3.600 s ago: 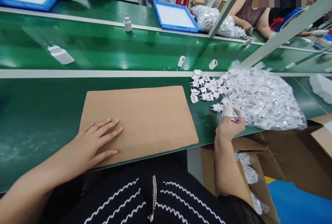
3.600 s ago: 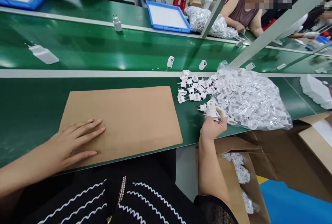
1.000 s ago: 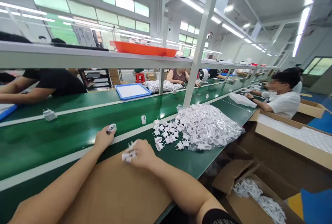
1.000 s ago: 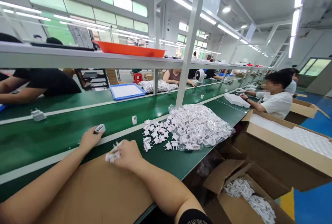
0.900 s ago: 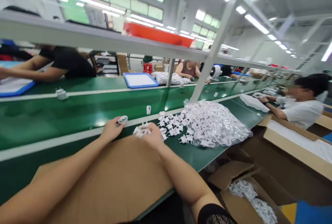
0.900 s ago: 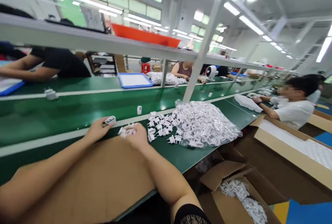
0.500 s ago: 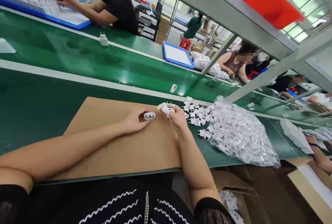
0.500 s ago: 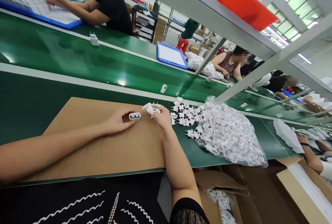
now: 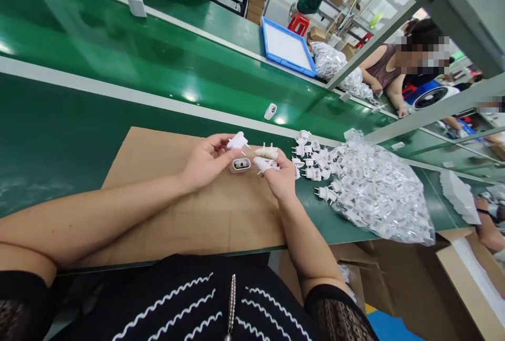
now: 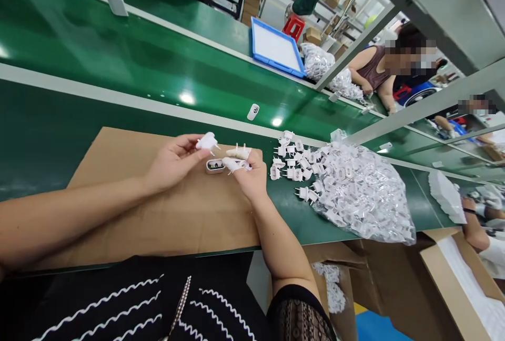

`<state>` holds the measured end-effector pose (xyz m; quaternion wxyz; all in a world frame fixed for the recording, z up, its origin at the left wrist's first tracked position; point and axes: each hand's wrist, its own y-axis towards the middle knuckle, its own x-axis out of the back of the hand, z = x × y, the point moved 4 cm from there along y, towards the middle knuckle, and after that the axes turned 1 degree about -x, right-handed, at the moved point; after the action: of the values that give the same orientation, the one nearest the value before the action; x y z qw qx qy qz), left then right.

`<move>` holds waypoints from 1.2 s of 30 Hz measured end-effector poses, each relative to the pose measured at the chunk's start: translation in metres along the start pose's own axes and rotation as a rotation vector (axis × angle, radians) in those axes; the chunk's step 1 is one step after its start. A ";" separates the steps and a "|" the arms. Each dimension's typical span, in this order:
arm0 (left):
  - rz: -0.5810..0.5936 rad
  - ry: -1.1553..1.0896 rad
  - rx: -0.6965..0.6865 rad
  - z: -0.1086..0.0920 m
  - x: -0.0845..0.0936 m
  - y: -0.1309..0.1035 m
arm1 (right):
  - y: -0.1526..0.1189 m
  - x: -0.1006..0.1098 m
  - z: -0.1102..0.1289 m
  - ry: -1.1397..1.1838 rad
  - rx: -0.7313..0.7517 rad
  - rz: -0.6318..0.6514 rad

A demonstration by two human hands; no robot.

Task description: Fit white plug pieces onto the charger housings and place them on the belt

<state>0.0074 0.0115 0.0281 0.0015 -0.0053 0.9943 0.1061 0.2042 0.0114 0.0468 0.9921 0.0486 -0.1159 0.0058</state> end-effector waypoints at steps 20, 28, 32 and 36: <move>0.300 0.505 -0.147 0.014 -0.003 -0.001 | -0.002 0.036 0.023 -0.905 0.209 0.157; 0.468 0.437 -0.121 0.026 -0.006 -0.003 | 0.012 0.027 0.003 -0.711 0.025 0.176; 0.417 0.421 -0.034 0.025 -0.005 -0.001 | 0.021 0.036 -0.006 -0.393 -0.125 0.066; 0.339 0.420 -0.098 0.009 -0.002 -0.003 | 0.018 0.031 -0.007 -0.092 -0.240 0.041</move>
<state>0.0097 0.0104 0.0184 -0.2230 0.1394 0.9532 0.1494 0.2359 0.0299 0.0486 0.9840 -0.0726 -0.1621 0.0097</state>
